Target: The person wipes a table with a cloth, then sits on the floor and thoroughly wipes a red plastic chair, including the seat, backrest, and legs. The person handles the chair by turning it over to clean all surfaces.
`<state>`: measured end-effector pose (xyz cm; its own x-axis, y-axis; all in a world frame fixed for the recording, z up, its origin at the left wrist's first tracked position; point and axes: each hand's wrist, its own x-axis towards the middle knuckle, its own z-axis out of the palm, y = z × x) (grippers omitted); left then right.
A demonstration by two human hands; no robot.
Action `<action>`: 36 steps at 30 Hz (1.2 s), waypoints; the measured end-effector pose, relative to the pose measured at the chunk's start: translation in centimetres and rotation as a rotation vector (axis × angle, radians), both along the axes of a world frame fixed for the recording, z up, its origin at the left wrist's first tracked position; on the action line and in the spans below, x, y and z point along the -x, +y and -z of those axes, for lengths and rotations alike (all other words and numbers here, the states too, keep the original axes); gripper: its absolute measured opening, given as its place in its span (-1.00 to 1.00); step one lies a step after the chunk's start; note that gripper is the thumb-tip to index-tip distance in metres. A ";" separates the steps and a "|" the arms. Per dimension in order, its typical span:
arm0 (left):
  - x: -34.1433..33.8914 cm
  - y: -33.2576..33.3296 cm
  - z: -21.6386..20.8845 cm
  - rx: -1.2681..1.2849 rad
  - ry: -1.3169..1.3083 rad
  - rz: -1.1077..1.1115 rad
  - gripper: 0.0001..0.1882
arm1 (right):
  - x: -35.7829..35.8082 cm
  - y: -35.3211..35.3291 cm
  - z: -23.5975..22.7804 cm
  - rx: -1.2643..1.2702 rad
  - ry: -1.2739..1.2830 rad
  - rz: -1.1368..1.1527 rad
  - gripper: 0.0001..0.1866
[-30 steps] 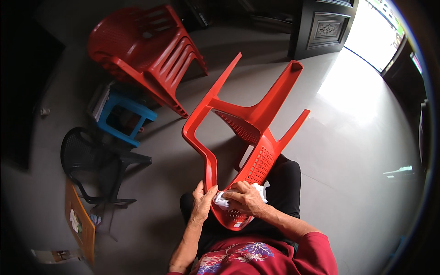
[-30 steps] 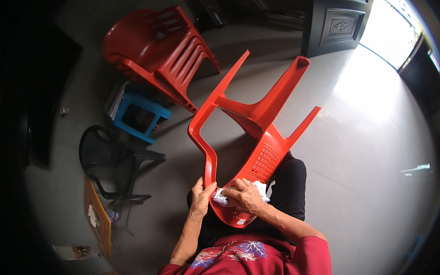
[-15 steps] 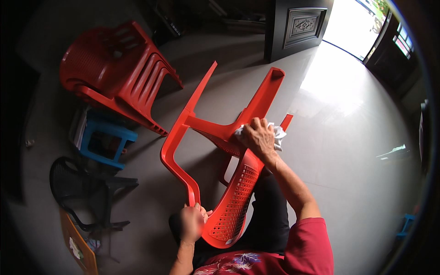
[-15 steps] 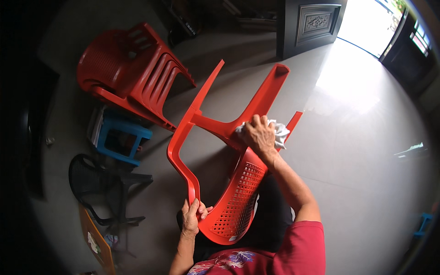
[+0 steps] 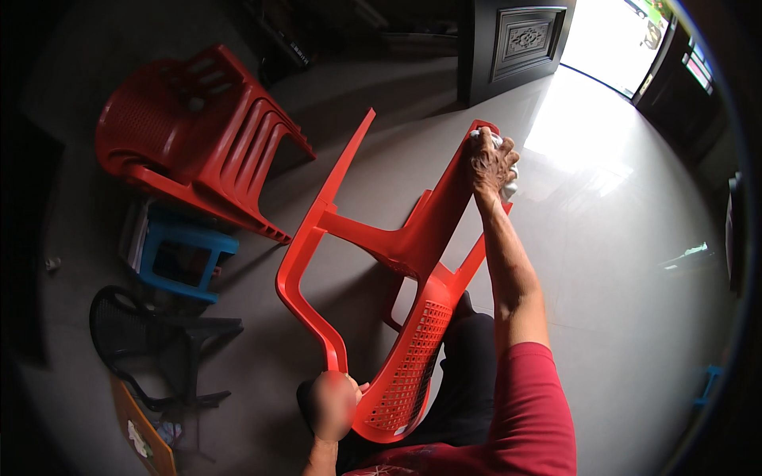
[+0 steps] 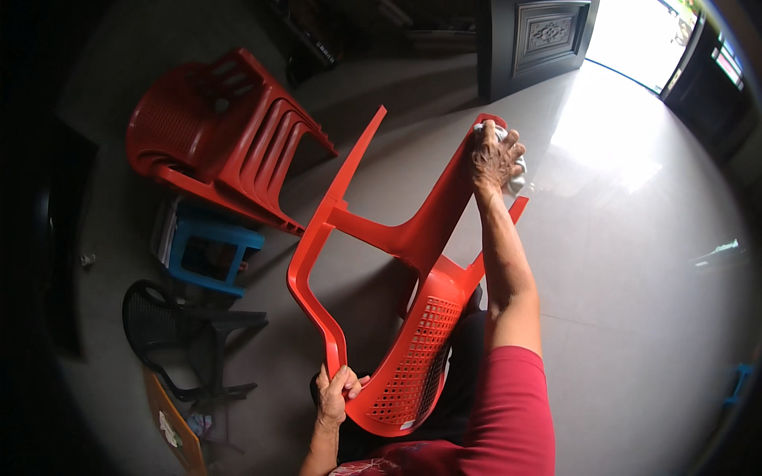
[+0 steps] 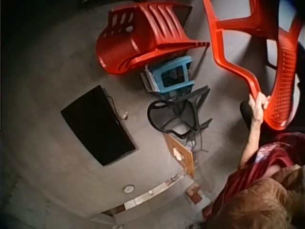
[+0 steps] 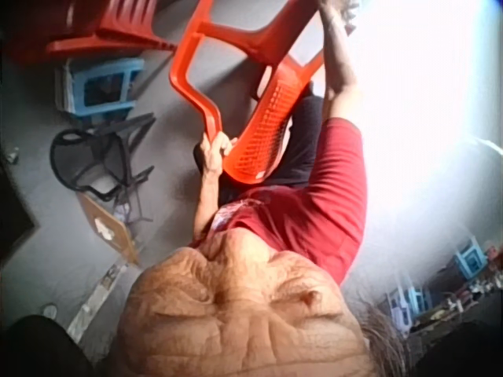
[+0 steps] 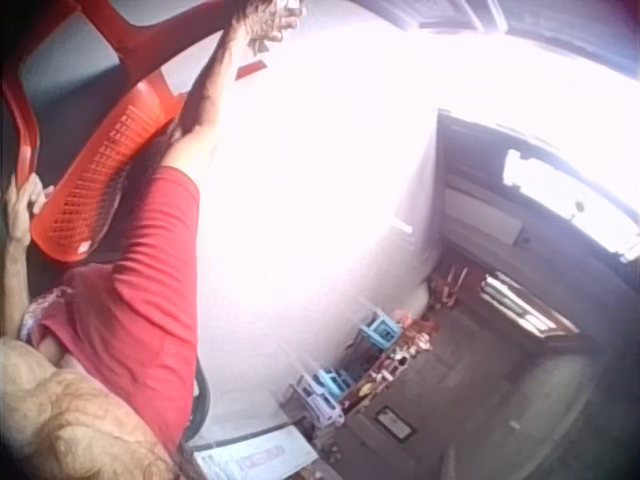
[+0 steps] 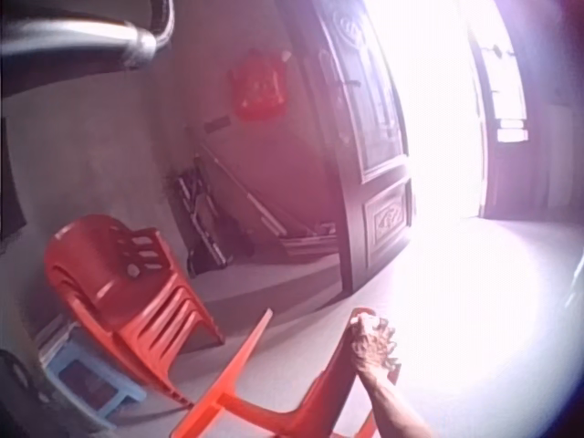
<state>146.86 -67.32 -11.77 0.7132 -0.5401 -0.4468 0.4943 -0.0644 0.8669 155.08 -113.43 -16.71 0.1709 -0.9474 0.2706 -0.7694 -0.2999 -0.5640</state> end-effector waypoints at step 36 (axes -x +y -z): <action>1.9 -0.1 1.8 -0.067 -0.017 -0.029 -0.80 | -11.6 22.7 4.6 0.328 -0.050 -0.669 -0.80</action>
